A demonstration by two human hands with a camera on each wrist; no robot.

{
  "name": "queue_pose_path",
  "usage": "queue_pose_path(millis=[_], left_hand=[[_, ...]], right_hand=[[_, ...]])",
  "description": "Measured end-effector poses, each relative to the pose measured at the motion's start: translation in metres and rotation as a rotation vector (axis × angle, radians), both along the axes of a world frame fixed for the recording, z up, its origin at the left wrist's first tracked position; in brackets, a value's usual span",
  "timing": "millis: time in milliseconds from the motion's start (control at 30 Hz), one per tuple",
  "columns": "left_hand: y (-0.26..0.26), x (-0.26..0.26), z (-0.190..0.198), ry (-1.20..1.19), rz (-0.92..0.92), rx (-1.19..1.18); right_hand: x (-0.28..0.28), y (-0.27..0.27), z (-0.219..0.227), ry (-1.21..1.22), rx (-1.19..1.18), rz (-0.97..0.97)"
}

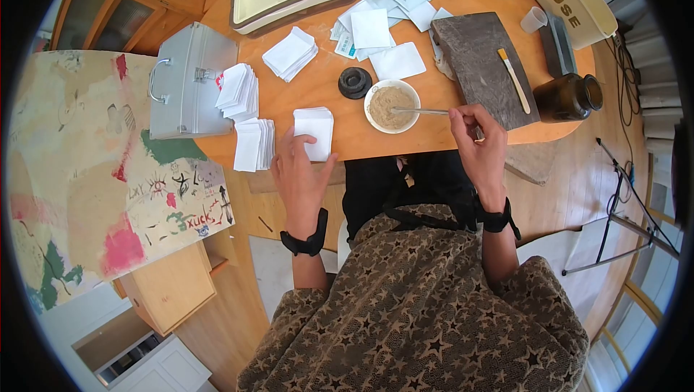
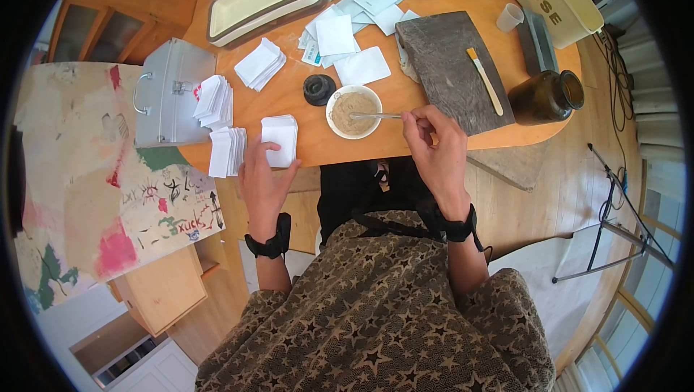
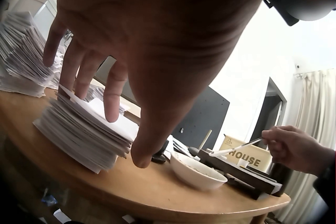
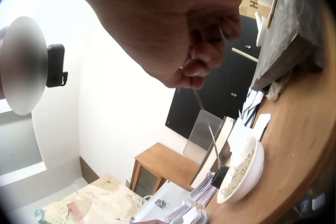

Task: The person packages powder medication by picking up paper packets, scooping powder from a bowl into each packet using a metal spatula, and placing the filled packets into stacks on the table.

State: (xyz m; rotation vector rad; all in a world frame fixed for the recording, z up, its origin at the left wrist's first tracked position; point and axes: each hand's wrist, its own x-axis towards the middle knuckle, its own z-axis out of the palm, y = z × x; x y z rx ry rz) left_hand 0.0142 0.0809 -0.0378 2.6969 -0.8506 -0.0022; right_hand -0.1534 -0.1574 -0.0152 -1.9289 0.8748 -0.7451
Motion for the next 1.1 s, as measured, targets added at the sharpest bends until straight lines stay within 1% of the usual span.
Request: queue_pose_path(millis=[133,467,533,633,733,867,933,967,1033,1067,1100], left_hand=[[-0.002,-0.002,0.001,-0.003,-0.011,0.042],[0.004,0.001,-0.009,-0.008,-0.053,0.026],[0.004,0.002,-0.007,0.004,-0.046,0.025],[0.003,0.002,0.002,0.052,-0.026,0.013],[0.003,0.003,0.004,0.039,-0.034,-0.051],[0.001,0.004,0.013,0.037,-0.022,-0.058],[-0.001,0.006,0.016,-0.097,-0.077,-0.125],[-0.001,0.007,0.016,-0.097,-0.077,-0.125],[-0.001,0.008,0.019,0.028,-0.043,-0.208],[-0.003,0.007,0.021,0.028,-0.044,-0.208],[-0.005,0.006,0.025,0.073,-0.008,-0.213]], right_hand=[[0.0,-0.001,-0.002,0.005,-0.005,-0.001],[0.003,-0.004,-0.008,0.01,0.026,-0.034],[0.004,-0.006,-0.012,0.012,-0.026,-0.024],[0.006,-0.008,-0.012,0.031,-0.044,-0.02],[0.01,-0.01,-0.012,0.028,-0.066,-0.017],[0.012,-0.012,-0.013,0.042,-0.081,-0.013],[0.013,-0.013,-0.015,0.04,-0.097,-0.01],[0.013,-0.013,-0.016,0.041,-0.097,-0.01],[0.013,-0.014,-0.016,0.048,-0.128,-0.002],[0.013,-0.013,-0.016,0.048,-0.128,-0.003],[0.014,-0.013,-0.016,0.047,-0.121,-0.004]])
